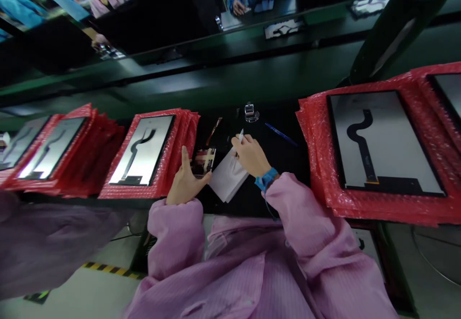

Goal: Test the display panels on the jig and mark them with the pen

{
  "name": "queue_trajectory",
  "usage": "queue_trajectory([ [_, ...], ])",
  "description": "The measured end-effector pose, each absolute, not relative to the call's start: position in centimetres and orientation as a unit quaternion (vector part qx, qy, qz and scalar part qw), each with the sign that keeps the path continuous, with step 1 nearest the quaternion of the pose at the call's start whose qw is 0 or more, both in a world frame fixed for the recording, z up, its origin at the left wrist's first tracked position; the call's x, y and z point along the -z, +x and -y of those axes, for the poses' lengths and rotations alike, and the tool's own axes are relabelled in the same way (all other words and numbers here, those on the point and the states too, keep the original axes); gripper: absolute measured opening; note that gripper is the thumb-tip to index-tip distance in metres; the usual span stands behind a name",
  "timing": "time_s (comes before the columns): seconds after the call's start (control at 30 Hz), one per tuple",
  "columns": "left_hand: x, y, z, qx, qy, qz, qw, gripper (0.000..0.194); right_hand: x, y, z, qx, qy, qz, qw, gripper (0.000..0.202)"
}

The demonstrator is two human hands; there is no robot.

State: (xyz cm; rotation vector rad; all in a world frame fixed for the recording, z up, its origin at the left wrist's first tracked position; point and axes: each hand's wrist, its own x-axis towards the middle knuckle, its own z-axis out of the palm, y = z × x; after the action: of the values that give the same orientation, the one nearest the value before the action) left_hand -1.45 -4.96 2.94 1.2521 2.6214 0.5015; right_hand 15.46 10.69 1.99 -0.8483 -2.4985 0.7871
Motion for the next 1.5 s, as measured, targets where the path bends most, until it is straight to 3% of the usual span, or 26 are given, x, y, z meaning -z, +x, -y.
queue_trajectory([
  [0.13,-3.1,-1.7,5.2,-0.175,0.421,-0.883,0.114,0.111,-2.1,16.7,-7.3,-0.176,-0.301,0.92,0.176,0.017],
  [0.27,-2.8,-1.7,5.7,-0.177,0.432,-0.877,0.11,0.108,0.2,17.4,-2.4,-0.152,-0.231,0.95,0.142,0.021],
  [0.57,-0.5,-0.5,6.8,-0.204,0.47,-0.858,0.042,0.109,2.4,14.2,0.1,-0.217,-0.206,0.945,0.134,0.047],
  [0.77,1.6,0.8,8.0,-0.168,0.479,-0.862,0.009,0.104,2.3,17.3,-1.2,-0.268,-0.232,0.917,0.182,0.026],
  [0.97,4.7,0.2,13.0,-0.251,0.539,-0.804,0.017,0.102,2.1,19.4,1.6,-0.241,-0.131,0.936,0.219,0.022],
  [1.13,6.5,0.3,12.9,-0.284,0.501,-0.818,0.005,0.092,4.0,18.5,4.5,-0.152,-0.08,0.959,0.224,0.03],
  [1.37,6.9,0.7,10.2,-0.303,0.44,-0.845,-0.008,0.09,5.9,17.5,3.0,-0.036,-0.058,0.968,0.243,0.059],
  [1.5,6.9,0.9,9.7,-0.296,0.428,-0.854,-0.017,0.086,5.9,16.9,1.9,-0.033,-0.017,0.958,0.283,0.055],
])
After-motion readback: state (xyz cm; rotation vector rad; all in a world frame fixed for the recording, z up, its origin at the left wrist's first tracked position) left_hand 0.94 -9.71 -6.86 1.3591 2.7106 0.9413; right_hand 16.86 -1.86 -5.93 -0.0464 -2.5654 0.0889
